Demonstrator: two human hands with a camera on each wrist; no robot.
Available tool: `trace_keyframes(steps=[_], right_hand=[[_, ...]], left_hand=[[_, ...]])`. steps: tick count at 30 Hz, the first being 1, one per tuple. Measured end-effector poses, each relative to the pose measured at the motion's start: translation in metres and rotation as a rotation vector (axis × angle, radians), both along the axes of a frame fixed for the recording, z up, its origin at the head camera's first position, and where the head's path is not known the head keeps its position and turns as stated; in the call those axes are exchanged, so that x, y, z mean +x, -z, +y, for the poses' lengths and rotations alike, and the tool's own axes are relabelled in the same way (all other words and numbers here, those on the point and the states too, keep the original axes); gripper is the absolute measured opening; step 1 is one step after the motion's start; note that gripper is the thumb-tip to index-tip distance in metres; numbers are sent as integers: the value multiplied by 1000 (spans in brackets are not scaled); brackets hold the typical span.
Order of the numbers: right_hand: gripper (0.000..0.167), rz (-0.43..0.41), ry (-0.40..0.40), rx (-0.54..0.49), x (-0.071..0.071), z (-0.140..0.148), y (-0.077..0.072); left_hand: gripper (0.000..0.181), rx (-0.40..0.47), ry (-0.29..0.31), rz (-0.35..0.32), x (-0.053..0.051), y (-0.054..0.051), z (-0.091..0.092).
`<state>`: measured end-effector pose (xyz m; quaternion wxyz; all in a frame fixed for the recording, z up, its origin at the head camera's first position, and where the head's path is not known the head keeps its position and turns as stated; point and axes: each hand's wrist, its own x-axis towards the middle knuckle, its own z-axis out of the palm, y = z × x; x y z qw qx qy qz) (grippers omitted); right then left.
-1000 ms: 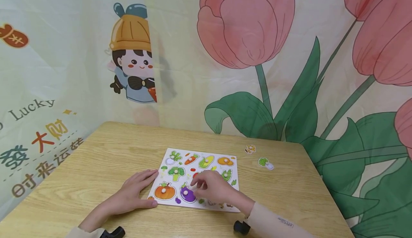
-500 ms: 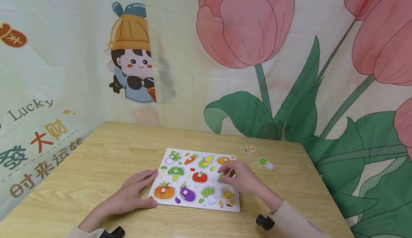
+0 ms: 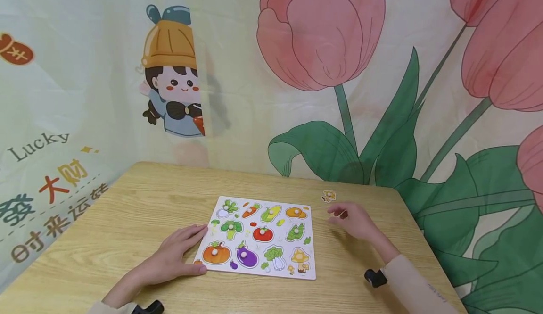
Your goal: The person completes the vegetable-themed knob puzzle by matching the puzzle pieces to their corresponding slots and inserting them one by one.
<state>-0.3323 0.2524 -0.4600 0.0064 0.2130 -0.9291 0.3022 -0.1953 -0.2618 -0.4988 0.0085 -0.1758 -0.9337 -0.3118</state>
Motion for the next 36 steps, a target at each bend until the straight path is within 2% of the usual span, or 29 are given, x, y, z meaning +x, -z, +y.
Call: trace_keyframes(steps=[9, 15, 21, 36], right_hand=[[20, 81, 16, 47, -18, 43, 6], [24, 41, 22, 96, -29, 55, 6], [19, 12, 18, 126, -38, 64, 13], [9, -6, -10, 126, -44, 68, 19]], left_hand=[[105, 2, 11, 12, 0, 1, 0], [105, 2, 9, 7, 0, 0, 0], [106, 2, 7, -6, 0, -1, 1], [105, 0, 11, 1, 1, -1, -1]])
